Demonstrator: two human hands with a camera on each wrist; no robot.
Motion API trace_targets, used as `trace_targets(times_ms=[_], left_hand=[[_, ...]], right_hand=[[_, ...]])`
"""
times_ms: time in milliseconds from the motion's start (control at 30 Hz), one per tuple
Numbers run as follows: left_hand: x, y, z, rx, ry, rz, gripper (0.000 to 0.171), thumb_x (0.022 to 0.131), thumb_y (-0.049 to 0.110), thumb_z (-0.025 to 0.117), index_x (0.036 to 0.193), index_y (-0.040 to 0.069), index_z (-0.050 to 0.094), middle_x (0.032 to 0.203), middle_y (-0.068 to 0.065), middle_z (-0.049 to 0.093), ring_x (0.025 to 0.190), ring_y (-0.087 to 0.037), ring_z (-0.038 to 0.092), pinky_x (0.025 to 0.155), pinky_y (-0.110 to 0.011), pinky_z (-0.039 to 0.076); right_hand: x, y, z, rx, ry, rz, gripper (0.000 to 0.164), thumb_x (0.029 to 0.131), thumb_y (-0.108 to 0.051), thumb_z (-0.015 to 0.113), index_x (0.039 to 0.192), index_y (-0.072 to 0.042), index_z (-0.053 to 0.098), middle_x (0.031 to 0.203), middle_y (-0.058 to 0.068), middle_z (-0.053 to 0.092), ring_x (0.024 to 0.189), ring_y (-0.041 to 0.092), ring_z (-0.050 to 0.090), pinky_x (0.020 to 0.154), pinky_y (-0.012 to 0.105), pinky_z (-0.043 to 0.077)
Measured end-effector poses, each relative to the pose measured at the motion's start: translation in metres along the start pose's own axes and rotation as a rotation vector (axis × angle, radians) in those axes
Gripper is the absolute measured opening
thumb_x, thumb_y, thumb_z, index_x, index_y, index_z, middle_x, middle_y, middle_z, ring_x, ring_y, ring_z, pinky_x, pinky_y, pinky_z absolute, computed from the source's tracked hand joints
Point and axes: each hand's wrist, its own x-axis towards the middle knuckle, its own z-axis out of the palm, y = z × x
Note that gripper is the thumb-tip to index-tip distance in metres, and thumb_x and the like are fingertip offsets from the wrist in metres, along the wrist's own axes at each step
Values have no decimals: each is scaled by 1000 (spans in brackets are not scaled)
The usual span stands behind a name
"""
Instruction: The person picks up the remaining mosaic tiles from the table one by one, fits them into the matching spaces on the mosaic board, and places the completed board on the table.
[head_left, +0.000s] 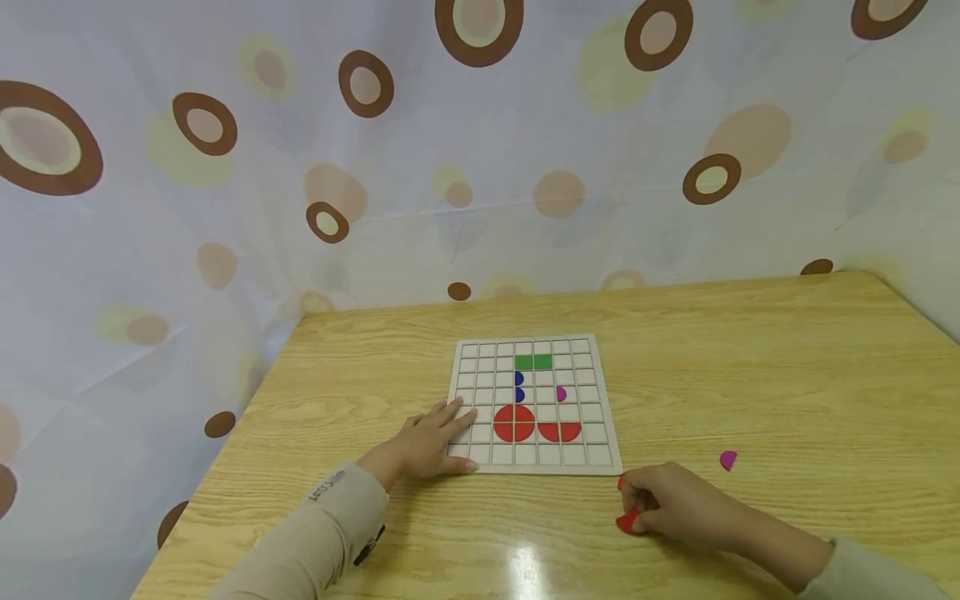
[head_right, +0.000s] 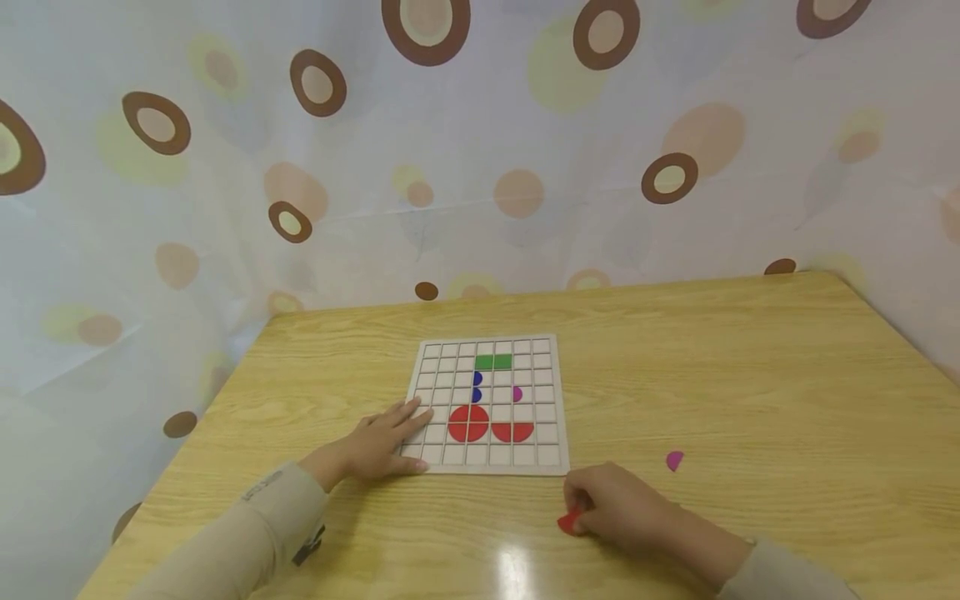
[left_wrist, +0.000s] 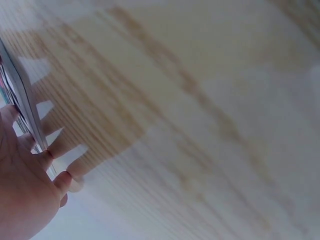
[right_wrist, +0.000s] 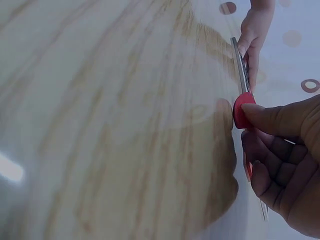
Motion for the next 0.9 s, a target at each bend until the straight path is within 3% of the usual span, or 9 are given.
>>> trace_targets(times_ms=[367,900], left_hand=[[-1,-1,1,-8,-2,-2,75,80,58,43,139,19,19,143,-9,8,128,-29,8,96,-51,16],[-1,1,-1,-5,-9,-8,74,80,57,43,139,19,19,144,-8,8,129,-29,7,96,-49,16]], right_hand=[[-1,-1,0,37,29,-73,15,75,-10,66,72,-15,51,66,-12,48,59,-1,43,49,20,39],[2,-4,-5,96,77,-20,12,76,-2,63,76,-10,53,71,-7,51,65,3,46,56,22,43]])
